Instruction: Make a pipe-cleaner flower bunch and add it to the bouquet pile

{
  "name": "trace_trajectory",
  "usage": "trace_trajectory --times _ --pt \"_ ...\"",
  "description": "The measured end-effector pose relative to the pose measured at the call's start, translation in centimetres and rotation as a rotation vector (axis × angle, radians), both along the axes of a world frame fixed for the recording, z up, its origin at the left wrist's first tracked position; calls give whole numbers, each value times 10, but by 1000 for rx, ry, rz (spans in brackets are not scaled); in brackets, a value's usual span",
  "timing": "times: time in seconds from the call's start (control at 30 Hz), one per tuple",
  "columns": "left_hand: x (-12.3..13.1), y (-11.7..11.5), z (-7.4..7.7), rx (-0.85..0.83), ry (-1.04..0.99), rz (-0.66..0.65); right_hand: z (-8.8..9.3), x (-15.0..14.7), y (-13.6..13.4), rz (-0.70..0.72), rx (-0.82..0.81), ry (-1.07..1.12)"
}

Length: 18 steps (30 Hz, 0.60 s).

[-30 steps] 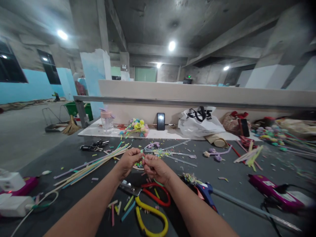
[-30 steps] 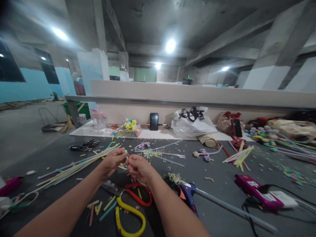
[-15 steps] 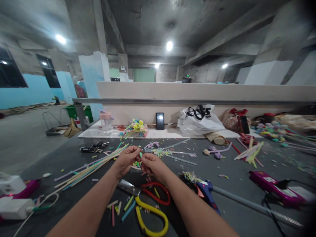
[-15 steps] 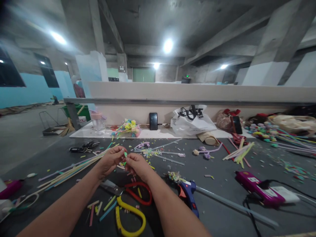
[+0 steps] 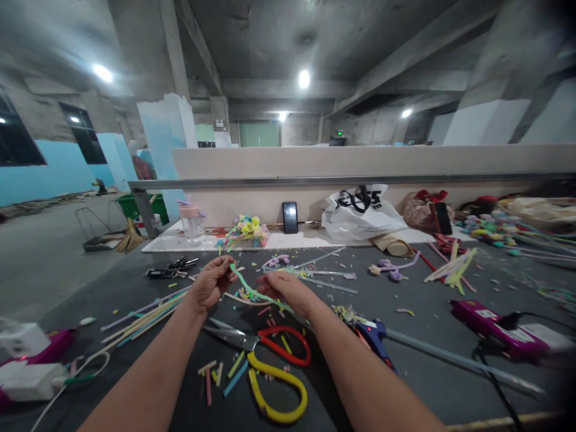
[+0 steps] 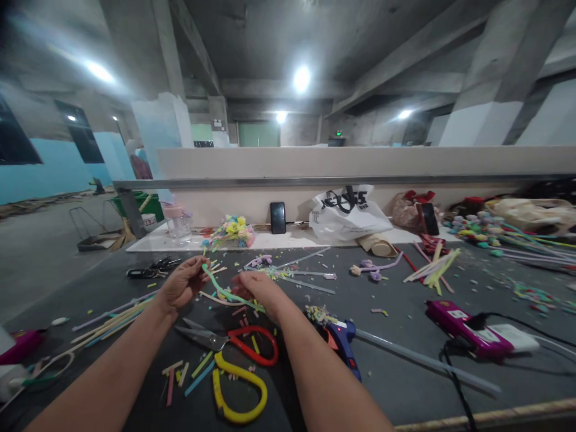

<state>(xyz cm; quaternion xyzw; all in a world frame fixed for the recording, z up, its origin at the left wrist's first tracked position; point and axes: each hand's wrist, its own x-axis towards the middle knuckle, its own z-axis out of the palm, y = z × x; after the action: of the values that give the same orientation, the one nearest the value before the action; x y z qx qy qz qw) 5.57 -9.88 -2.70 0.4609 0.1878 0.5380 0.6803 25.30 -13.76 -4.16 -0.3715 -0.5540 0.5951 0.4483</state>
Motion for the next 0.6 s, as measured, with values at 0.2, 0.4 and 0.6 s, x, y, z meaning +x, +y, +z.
trace_trajectory --times 0.2,0.4,0.6 --pt "11 -11 -5 10 141 -120 10 -1 -7 59 -64 144" --pt "23 -17 -9 32 259 -184 1 -18 -15 147 -121 182" --pt "24 -15 -9 66 280 -109 -6 -19 -10 52 -80 192"
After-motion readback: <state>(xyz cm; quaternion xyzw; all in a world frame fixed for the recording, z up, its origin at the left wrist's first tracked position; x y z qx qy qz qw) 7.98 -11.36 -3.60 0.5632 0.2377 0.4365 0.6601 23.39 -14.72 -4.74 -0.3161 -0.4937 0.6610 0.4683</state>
